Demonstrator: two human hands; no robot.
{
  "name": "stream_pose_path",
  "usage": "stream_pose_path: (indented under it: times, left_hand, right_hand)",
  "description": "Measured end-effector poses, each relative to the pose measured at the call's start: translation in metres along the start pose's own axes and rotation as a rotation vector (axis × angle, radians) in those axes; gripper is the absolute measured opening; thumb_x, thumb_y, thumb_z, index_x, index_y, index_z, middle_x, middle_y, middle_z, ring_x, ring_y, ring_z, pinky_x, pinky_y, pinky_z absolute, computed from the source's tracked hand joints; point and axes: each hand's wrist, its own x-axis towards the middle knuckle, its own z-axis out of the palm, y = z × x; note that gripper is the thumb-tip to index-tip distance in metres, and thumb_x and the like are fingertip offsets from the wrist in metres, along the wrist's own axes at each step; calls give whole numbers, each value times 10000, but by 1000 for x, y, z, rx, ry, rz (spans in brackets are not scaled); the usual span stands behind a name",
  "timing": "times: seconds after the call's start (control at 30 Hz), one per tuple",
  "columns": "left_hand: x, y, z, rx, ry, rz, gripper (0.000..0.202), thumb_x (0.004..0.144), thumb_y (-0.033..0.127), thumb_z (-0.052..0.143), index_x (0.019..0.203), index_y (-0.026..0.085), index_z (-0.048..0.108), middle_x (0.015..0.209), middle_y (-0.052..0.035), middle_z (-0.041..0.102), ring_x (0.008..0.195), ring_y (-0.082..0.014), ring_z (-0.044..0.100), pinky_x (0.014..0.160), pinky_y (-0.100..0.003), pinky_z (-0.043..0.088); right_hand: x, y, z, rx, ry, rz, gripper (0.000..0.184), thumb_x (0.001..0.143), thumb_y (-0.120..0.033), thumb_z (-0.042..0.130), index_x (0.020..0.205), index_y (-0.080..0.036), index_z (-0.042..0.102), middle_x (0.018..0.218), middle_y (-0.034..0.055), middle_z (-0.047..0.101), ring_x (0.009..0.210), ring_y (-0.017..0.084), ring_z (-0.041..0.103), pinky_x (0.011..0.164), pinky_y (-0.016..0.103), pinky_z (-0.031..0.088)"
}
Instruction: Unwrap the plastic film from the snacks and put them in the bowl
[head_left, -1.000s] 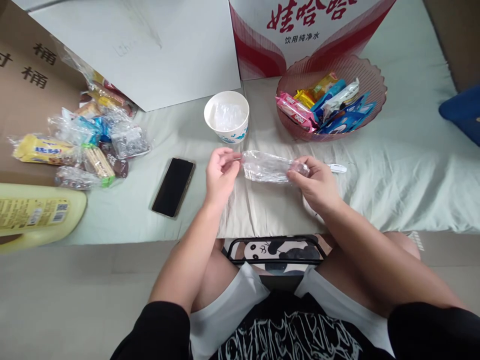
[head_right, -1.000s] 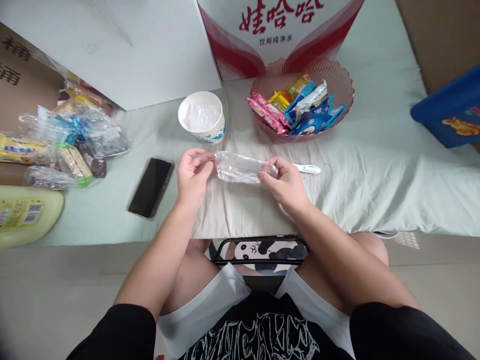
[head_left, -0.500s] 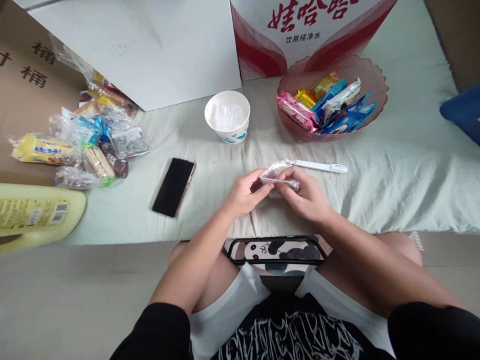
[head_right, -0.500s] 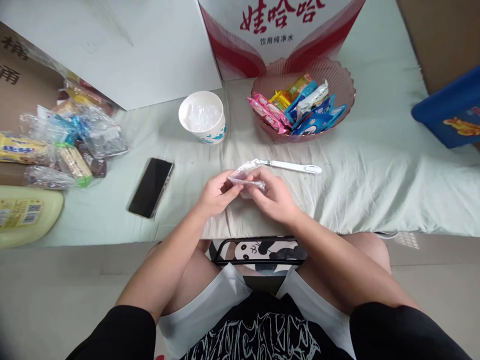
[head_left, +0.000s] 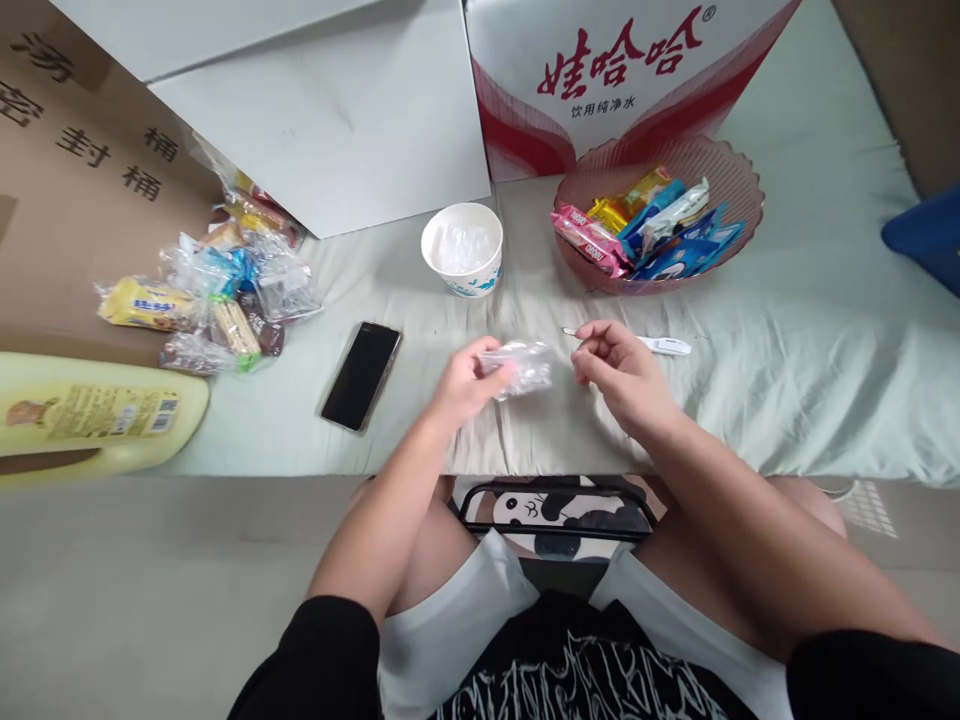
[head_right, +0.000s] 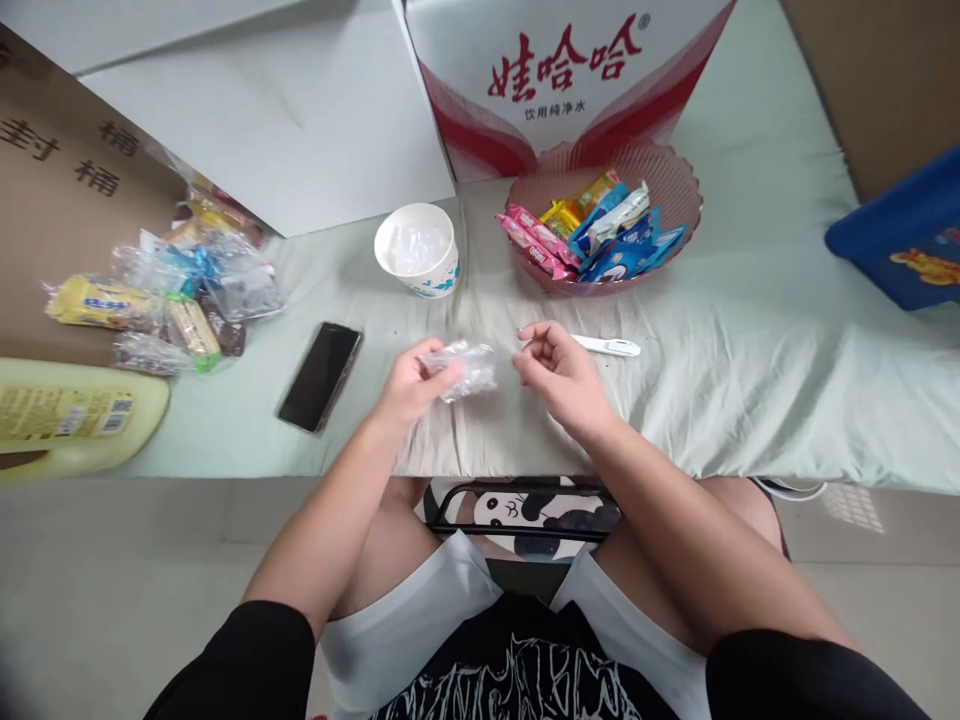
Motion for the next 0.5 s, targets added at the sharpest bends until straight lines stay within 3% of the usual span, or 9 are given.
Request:
stream_pose_path:
  times: [0.1,0.17,0.23,0.3,0.37,0.43,0.5]
  left_hand:
    - [5,13,-25,128,341,123,320,730,390,789,720,213,523,631,42,471,569,-100,429,526,-247,354]
    - [18,32,-40,295,587,205,276,762,289,751,709,223,489,620,44,441,563,-109,412,521,-258,359]
    - [41,56,-49,524,685,295,235,772,197,710,727,230,482,646,39,445,621,-131,467,585,-274,422]
    - [73,80,-51,768,643,316,217,735,130,698,746,229,505,669,32,474,729,-165,558,710,-301,485]
    - [106,99,-47,1001,453,227,209,690,83,694,736,219,542,689,16,521,826,-204,620,802,-333,498]
    - [133,111,-39,1190,215,58,218,635,50,703,669,205,554,660,8,524,841,-236,652,817,-358,494]
    - [150,117,-32,1244,-6,-158,200,615,45,715,595,186,574,614,2,533,790,-243,672,774,-361,496]
  right_hand:
    - [3,-2,-10,-63,42,30,289,761,-386,687,953,-224,544,661,-61,489,598,116,503,581,262,402]
    - [3,-3,-14,-99,20,51,271,756,-391,665,933,-221,551,653,-58,491,597,121,503,584,269,399]
    - [3,-3,-15,-123,1,56,250,757,-397,639,910,-219,554,647,-54,494,599,122,495,584,272,392]
    - [3,-4,-14,-151,-19,51,229,761,-401,615,884,-218,555,641,-52,491,602,123,480,580,272,376]
    - [4,-5,-12,-178,-44,42,214,768,-408,591,860,-218,553,638,-51,480,598,122,462,578,276,360]
    - [5,-6,-11,-202,-78,25,204,777,-410,566,847,-219,552,640,-51,471,590,121,444,581,282,349]
    - [7,-6,-10,-221,-106,14,191,781,-400,546,840,-218,550,644,-49,472,585,120,429,583,285,337]
